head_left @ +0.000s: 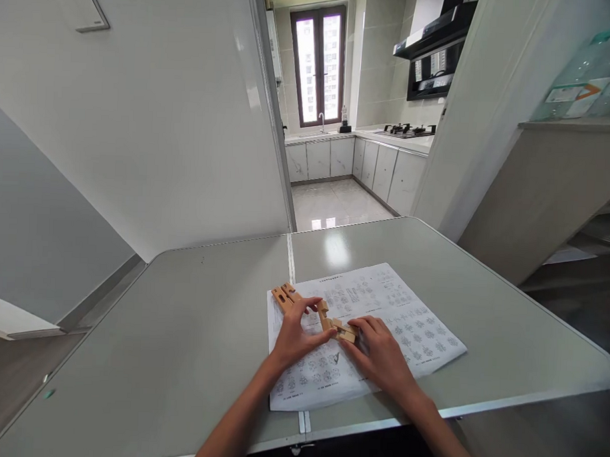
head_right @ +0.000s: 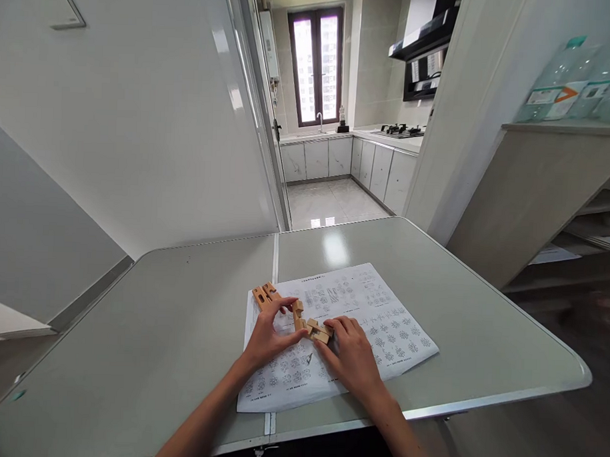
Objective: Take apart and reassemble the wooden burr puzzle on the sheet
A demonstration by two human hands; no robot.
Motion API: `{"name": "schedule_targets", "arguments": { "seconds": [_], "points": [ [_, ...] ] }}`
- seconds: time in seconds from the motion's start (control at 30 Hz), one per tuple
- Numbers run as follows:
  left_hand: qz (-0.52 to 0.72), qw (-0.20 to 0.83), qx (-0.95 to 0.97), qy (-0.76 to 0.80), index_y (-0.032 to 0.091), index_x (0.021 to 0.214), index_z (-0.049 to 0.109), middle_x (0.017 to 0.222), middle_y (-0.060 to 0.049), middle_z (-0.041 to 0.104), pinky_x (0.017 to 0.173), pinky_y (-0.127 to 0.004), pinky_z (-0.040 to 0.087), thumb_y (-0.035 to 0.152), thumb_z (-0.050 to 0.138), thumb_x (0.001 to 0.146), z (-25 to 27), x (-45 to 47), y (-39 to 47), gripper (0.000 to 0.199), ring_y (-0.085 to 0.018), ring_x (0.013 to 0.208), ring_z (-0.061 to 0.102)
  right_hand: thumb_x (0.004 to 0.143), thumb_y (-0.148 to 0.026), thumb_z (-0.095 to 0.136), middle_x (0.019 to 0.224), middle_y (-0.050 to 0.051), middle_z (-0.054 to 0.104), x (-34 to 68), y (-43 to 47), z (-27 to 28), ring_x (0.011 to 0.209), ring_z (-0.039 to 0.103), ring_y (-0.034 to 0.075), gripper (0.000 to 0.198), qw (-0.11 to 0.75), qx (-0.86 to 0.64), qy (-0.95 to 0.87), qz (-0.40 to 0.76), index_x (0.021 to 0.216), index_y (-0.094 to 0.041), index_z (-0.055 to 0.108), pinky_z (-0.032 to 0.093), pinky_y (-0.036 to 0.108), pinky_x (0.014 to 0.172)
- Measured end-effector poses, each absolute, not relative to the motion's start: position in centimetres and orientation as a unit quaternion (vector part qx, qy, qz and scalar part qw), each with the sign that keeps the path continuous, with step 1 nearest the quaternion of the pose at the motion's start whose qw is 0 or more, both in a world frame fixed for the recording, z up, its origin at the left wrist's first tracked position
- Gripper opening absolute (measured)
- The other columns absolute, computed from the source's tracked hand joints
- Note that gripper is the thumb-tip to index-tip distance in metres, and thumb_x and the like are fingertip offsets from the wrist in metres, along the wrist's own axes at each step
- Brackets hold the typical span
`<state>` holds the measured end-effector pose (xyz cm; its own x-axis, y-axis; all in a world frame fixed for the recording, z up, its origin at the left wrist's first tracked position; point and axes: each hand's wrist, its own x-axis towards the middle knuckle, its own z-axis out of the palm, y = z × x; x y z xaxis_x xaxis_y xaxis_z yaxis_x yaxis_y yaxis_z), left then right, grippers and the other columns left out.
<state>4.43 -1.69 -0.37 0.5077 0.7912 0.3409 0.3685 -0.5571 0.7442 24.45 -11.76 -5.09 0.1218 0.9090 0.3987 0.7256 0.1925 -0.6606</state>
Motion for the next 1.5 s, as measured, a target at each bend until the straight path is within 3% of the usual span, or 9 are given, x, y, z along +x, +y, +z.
{"name": "schedule_targets", "arguments": {
  "seconds": [0.27, 0.67, 0.9, 1.1, 1.3, 1.5],
  "points": [
    [0.281, 0.284, 0.865, 0.303, 0.026, 0.122, 0.065, 0.127, -0.01, 0.066, 0.108, -0.05, 0.048, 0.046, 0.09, 0.069, -1.1, 4.6, -1.7, 0.062, -0.031, 0.121, 0.06, 0.098, -0.048, 0.061, 0.111, 0.011, 0.066, 24.8, -11.6, -6.0, 0.103, 0.064, 0.031, 0.031, 0.438, -0.669, -0.595, 0.077, 0.119, -0.025, 0.063, 0.055, 0.046, 0.087],
    [0.268, 0.226, 0.885, 0.306, 0.024, 0.116, 0.066, 0.121, -0.011, 0.063, 0.104, -0.052, 0.049, 0.056, 0.089, 0.067, -1.9, 4.7, -1.7, 0.063, -0.033, 0.117, 0.06, 0.107, -0.038, 0.043, 0.109, 0.01, 0.066, 24.2, -11.9, -4.6, 0.094, 0.068, 0.027, 0.027, 0.462, -0.612, -0.619, 0.17, 0.12, -0.026, 0.063, 0.061, 0.044, 0.08],
    [0.235, 0.255, 0.891, 0.292, 0.026, 0.13, 0.061, 0.131, -0.012, 0.062, 0.101, -0.05, 0.053, 0.057, 0.09, 0.065, -1.5, 4.6, -1.9, 0.077, -0.034, 0.119, 0.062, 0.107, -0.032, 0.042, 0.11, 0.008, 0.068, 23.9, -12.1, -3.9, 0.1, 0.069, 0.026, 0.023, 0.464, -0.58, -0.64, 0.198, 0.118, -0.026, 0.062, 0.059, 0.041, 0.085],
    [0.232, 0.291, 0.897, 0.241, 0.028, 0.136, 0.059, 0.137, -0.011, 0.063, 0.106, -0.046, 0.05, 0.05, 0.089, 0.07, -0.9, 4.9, -2.0, 0.076, -0.032, 0.122, 0.063, 0.107, -0.029, 0.038, 0.113, 0.009, 0.069, 23.8, -12.2, -3.4, 0.104, 0.068, 0.026, 0.026, 0.452, -0.535, -0.669, 0.248, 0.119, -0.026, 0.06, 0.058, 0.041, 0.089],
    [0.223, 0.31, 0.892, 0.24, 0.029, 0.128, 0.065, 0.122, -0.006, 0.071, 0.096, -0.04, 0.054, 0.044, 0.086, 0.075, -0.4, 4.9, -2.2, 0.059, -0.028, 0.108, 0.069, 0.107, -0.029, 0.039, 0.115, 0.007, 0.071, 23.7, -12.4, -3.2, 0.106, 0.069, 0.025, 0.027, 0.46, -0.531, -0.662, 0.26, 0.124, -0.025, 0.06, 0.057, 0.039, 0.09],
    [0.198, 0.302, 0.898, 0.253, 0.032, 0.136, 0.063, 0.125, -0.006, 0.066, 0.091, -0.038, 0.056, 0.054, 0.088, 0.068, -0.4, 4.9, -2.1, 0.075, -0.027, 0.102, 0.07, 0.107, -0.03, 0.04, 0.116, 0.007, 0.072, 23.8, -12.3, -3.6, 0.104, 0.07, 0.024, 0.027, 0.467, -0.526, -0.659, 0.267, 0.123, -0.025, 0.061, 0.058, 0.038, 0.09]
  ]
}}
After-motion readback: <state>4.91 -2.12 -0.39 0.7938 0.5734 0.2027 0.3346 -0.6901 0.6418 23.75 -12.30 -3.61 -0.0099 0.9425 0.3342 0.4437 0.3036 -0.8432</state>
